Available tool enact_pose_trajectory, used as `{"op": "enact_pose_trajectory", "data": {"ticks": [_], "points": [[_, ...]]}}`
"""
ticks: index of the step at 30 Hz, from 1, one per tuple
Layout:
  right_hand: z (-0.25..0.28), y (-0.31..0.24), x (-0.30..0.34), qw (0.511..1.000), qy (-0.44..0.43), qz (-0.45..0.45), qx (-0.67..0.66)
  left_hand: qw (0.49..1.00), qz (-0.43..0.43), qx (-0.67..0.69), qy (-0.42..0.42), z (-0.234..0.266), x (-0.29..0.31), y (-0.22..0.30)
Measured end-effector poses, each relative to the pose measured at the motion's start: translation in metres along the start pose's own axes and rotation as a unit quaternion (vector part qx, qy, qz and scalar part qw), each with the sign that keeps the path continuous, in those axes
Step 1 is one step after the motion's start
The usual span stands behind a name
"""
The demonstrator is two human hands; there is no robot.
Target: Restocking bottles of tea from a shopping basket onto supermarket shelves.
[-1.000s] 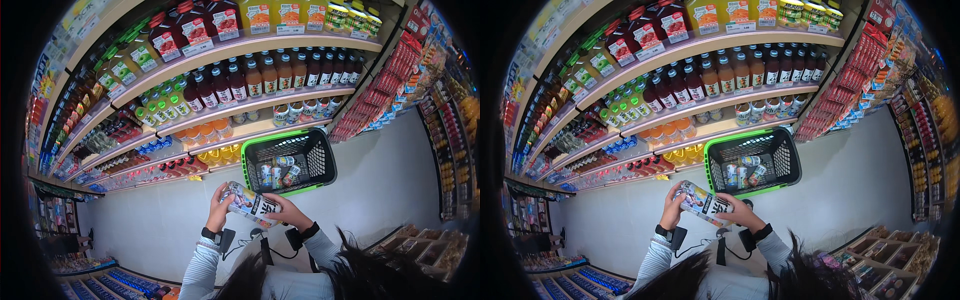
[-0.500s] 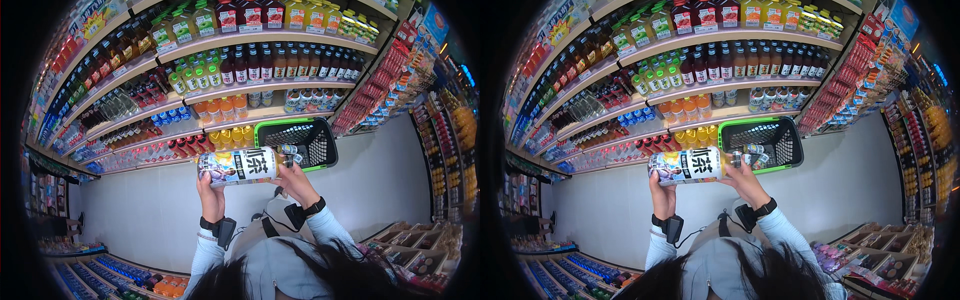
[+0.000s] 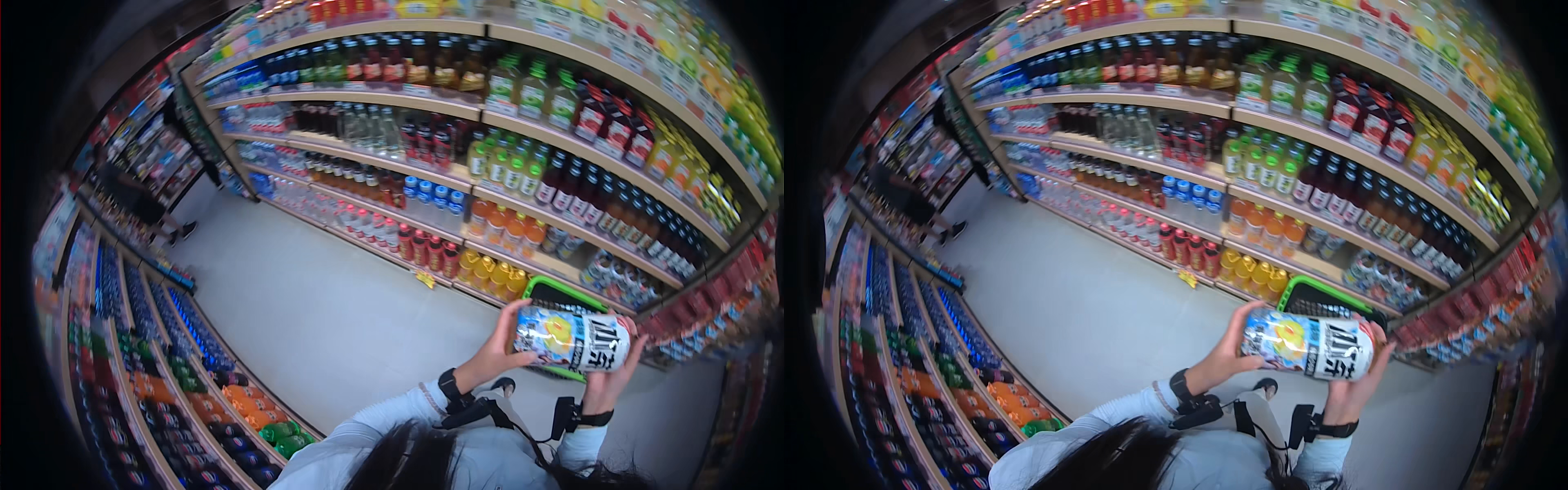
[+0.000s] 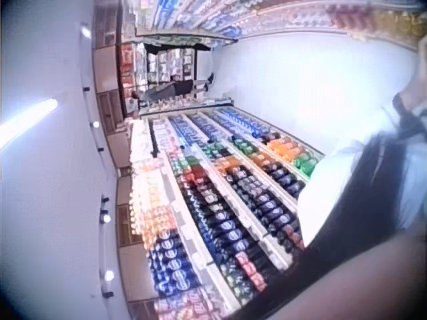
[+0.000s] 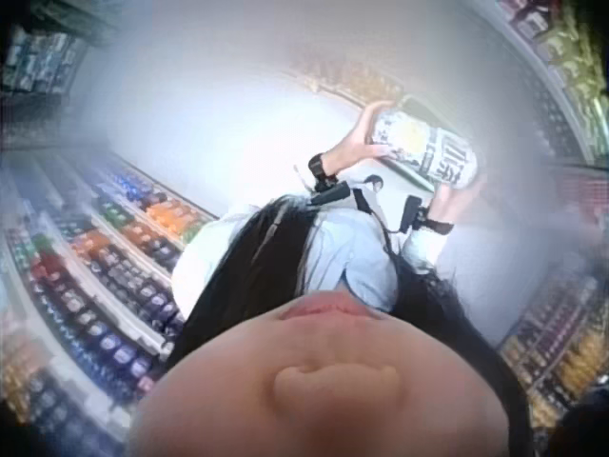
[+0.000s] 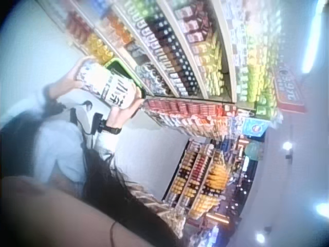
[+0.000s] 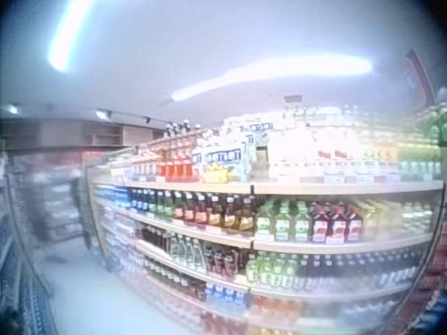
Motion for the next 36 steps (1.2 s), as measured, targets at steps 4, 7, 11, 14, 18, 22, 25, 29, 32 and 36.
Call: {"op": "enact_pose_trajectory", "data": {"ticks": [4, 7, 11, 14, 18, 22, 25, 29, 32, 36], "points": [[-0.017, -0.011, 0.011, 1.000, -0.019, -0.010, 0.003, 0.998, -0.003, 0.064, 0.004, -0.016, 0.020, 0.004], [-0.033, -0.006, 0.004, 0.995, -0.084, -0.044, 0.007, 0.999, -0.011, 0.032, 0.013, -0.017, 0.030, 0.009], [-0.052, -0.004, -0.003, 0.988, -0.134, -0.031, 0.066, 1.000, 0.018, 0.012, -0.006, -0.011, 0.041, 0.000], [-0.069, 0.000, -0.003, 0.983, -0.148, -0.027, 0.102, 0.999, 0.024, 0.038, 0.009, -0.004, 0.047, -0.003], [-0.078, 0.004, 0.004, 0.979, -0.158, -0.027, 0.122, 0.972, 0.139, 0.183, 0.044, -0.006, 0.062, -0.009], [-0.082, 0.002, 0.016, 0.955, -0.251, -0.019, 0.156, 0.970, 0.152, 0.183, 0.056, -0.012, 0.072, -0.008], [-0.087, -0.009, 0.030, 0.964, -0.198, 0.042, 0.174, 0.965, 0.141, 0.219, 0.042, -0.018, 0.071, -0.013], [-0.097, -0.021, 0.033, 0.934, -0.273, 0.096, 0.209, 0.927, 0.099, 0.361, 0.016, -0.020, 0.063, -0.019], [-0.111, -0.029, 0.032, 0.923, -0.274, 0.113, 0.244, 0.951, 0.092, 0.292, 0.036, -0.022, 0.061, -0.012], [-0.093, -0.043, 0.018, 0.914, -0.269, 0.116, 0.282, 0.938, 0.119, 0.318, 0.072, -0.026, 0.046, -0.031]]}}
Point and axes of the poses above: each hand's wrist, its own x-axis away from the middle knuckle, its own z-axis out of the back of the hand, y = z × x, the point moved 7 cm from there along -x, towards the middle knuckle, and after that the axes turned 11 degrees about -y, right-handed, at the moved point
